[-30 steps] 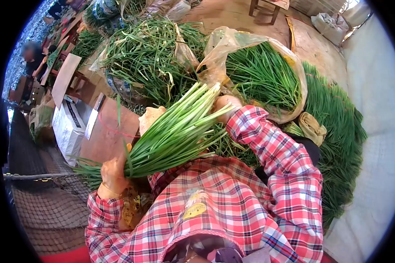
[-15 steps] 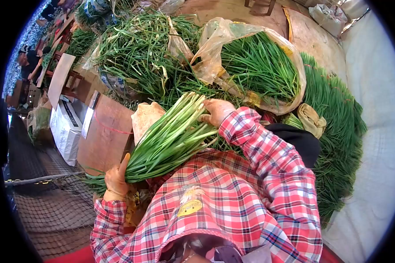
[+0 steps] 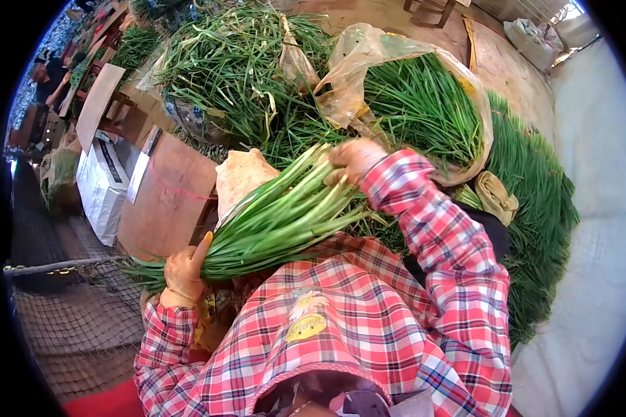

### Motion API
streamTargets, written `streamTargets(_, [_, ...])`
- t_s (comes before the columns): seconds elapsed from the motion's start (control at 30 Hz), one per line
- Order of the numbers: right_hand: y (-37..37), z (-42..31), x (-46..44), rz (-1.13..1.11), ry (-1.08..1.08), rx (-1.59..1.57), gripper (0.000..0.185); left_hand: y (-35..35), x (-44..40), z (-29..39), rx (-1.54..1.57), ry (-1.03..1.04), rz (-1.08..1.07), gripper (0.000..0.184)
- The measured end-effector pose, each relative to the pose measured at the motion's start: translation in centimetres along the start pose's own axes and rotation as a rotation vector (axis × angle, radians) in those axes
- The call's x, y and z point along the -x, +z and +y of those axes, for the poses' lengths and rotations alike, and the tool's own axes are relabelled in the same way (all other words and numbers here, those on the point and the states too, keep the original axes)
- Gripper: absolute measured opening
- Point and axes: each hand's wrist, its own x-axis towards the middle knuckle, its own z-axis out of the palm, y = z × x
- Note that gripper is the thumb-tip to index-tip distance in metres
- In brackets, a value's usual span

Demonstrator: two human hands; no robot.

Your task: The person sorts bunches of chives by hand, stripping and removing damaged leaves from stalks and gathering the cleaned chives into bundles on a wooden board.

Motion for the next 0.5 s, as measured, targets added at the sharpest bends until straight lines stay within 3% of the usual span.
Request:
streamTargets(0.07, [1.0,0.6,-1.4,-0.093,-0.077,0.011,0.049,-0.1,0.2,-0.1,-0.005,0.001,-0.008,0.079])
streamTargets(0.1, [1.4,1.0,-1.0,-0.051,0.117,-0.192,0.050,0.0,0.4,-0.1,-0.004,0.007,-0.015,0.079])
streamTargets(0.17, [3.3,3.4,-0.9,0.042,0.095,-0.865,0.048,0.3,0.5,-0.1,0.018,-0.011,-0.019,0.079])
streamTargets(0.27, [3.7,2.8,-1.0,0.054,0.015,-0.991,0.044,-0.1,0.3,-0.2,0.014,-0.012,0.006,0.075])
streamTargets(0.33, [2.5,1.2,-0.6,-0.005,-0.002,-0.012,0.024,-0.4,-0.1,-0.2,-0.073,0.058,0.005,0.072])
streamTargets(0.37, [3.3,1.7,-0.7,0.189,-0.234,0.493,0.018,-1.0,-0.5,0.1,-0.107,0.062,-0.017,0.068])
streamTargets(0.4, [3.6,2.3,-1.1,0.289,-0.357,0.646,0.012,-1.5,-0.6,0.1,-0.100,0.055,-0.025,0.068])
streamTargets(0.47, [2.4,0.9,-0.8,0.168,-0.176,0.746,0.029,-2.1,-0.9,0.2,-0.138,0.088,-0.052,0.067])
streamTargets(0.5, [2.0,0.3,-0.6,0.180,-0.070,0.744,0.027,-2.6,-1.1,0.4,-0.119,0.095,-0.051,0.068])
